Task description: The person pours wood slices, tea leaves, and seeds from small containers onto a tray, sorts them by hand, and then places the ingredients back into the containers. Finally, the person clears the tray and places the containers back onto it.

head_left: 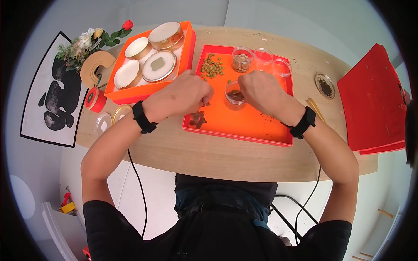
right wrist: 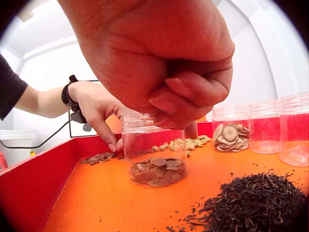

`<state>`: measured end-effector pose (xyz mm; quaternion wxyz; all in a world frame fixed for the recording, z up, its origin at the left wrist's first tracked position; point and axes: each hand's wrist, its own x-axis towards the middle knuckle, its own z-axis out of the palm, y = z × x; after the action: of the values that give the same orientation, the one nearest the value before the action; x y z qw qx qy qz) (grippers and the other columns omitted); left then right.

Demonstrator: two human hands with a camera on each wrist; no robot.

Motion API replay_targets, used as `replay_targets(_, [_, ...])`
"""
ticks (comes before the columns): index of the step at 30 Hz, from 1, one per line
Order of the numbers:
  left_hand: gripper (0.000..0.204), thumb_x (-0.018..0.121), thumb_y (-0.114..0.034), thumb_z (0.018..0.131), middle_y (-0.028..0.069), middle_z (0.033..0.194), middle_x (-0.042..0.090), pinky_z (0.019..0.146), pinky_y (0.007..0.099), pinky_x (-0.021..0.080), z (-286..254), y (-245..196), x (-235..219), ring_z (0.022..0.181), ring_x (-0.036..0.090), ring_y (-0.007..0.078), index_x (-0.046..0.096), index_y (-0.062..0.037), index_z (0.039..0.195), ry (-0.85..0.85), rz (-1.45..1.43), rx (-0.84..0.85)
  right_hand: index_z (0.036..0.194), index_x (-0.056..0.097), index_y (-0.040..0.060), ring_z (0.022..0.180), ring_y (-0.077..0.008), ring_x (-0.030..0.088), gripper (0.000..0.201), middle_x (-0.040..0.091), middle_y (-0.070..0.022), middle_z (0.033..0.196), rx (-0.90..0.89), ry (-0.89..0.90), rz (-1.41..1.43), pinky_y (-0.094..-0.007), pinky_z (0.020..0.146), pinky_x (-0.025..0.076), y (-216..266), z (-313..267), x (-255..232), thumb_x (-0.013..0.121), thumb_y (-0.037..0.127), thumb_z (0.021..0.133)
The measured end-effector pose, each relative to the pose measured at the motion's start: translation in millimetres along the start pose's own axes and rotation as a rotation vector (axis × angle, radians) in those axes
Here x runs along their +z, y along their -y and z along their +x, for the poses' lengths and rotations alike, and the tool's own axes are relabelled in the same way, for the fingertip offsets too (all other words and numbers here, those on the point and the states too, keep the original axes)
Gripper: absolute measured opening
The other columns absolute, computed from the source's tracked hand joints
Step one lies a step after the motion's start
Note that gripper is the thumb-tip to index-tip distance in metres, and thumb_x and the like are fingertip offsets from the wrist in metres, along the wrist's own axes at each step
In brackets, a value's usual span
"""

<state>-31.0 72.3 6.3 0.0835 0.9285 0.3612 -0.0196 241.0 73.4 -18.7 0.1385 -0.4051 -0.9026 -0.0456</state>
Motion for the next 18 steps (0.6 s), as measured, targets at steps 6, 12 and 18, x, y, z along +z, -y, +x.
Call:
replay_targets(6, [0.009,0.078,0.001,0.089,0.0113,0.088,0.08,0.075,0.0411,0.059,12.5,-16.8,-28.4,0.084,0.078,0.0305,0.074,-0.0004,0.096,-0.201,-0.146,-0.059,0.08,0.068,0.0007,0.076,-0.0404,0.074,0.018,0.072,-0.0209,0.077,-0.057,-0.067,0.016,-0.0499,0.068,0.059,-0.9,-0.8,0.8,0.078,0.013,0.09])
replay_targets(12, [0.012,0.077,-0.003,0.092,0.013,0.095,0.08,0.076,0.0417,0.059,29.1,-36.4,-28.6,0.086,0.078,0.0296,0.077,-0.0024,0.104,-0.3,-0.406,-0.053,0.082,0.069,0.001,0.078,-0.0397,0.074,0.019,0.072,-0.0205,0.079,0.038,0.099,0.025,-0.05,0.067,0.059,5.6,2.7,-11.5,0.078,0.014,0.092])
replay_targets(18, [0.012,0.079,-0.006,0.092,0.0127,0.095,0.08,0.074,0.0425,0.059,22.4,-20.2,-22.1,0.084,0.076,0.0283,0.077,-0.0024,0.104,-0.334,-0.188,-0.058,0.082,0.072,0.0008,0.08,-0.0399,0.076,0.017,0.074,-0.0214,0.08,0.031,0.03,-0.005,-0.0505,0.068,0.06,3.0,1.1,-4.3,0.08,0.013,0.09])
